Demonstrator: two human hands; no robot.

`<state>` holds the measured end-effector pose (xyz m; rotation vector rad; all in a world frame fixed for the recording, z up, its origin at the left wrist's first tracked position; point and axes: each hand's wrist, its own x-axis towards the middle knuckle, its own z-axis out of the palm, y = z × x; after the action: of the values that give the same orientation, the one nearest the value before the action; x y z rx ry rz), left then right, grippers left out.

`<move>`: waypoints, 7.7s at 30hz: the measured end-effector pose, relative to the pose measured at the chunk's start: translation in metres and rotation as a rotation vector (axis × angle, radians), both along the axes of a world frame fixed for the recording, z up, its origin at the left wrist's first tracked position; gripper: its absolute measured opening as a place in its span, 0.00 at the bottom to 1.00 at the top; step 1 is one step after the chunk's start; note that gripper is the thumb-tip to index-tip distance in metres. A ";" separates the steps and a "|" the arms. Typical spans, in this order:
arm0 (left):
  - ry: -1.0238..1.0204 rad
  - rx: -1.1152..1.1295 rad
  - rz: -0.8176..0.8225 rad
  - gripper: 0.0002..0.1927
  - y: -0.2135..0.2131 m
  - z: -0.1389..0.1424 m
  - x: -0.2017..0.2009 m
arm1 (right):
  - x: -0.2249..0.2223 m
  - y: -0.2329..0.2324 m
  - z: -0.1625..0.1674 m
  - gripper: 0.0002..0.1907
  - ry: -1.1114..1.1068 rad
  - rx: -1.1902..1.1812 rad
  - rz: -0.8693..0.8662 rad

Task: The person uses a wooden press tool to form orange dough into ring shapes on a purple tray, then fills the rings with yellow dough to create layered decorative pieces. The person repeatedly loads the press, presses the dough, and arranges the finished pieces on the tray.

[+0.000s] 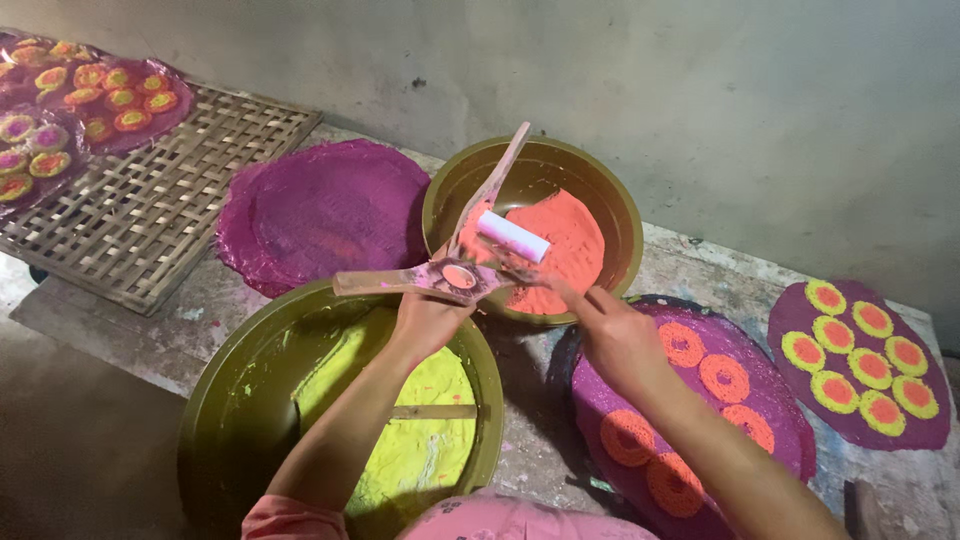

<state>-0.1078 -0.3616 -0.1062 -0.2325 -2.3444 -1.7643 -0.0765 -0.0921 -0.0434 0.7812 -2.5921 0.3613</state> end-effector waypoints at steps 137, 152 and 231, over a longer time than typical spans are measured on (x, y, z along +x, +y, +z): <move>-0.055 -0.348 0.218 0.38 0.262 -0.141 0.154 | 0.252 0.324 -0.142 0.37 -0.861 -1.812 0.159; 0.003 -0.668 -0.439 0.62 0.288 -0.176 0.118 | 0.268 0.317 -0.142 0.37 -0.795 -1.717 -0.009; -0.156 -0.302 -0.472 0.56 0.288 -0.136 0.104 | 0.221 0.359 -0.128 0.49 -0.869 -1.384 -0.213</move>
<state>-0.0037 -0.0737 -0.2426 -0.7773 -2.8465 -1.6395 0.1440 0.2666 -0.1719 -0.2362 -2.1128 2.4114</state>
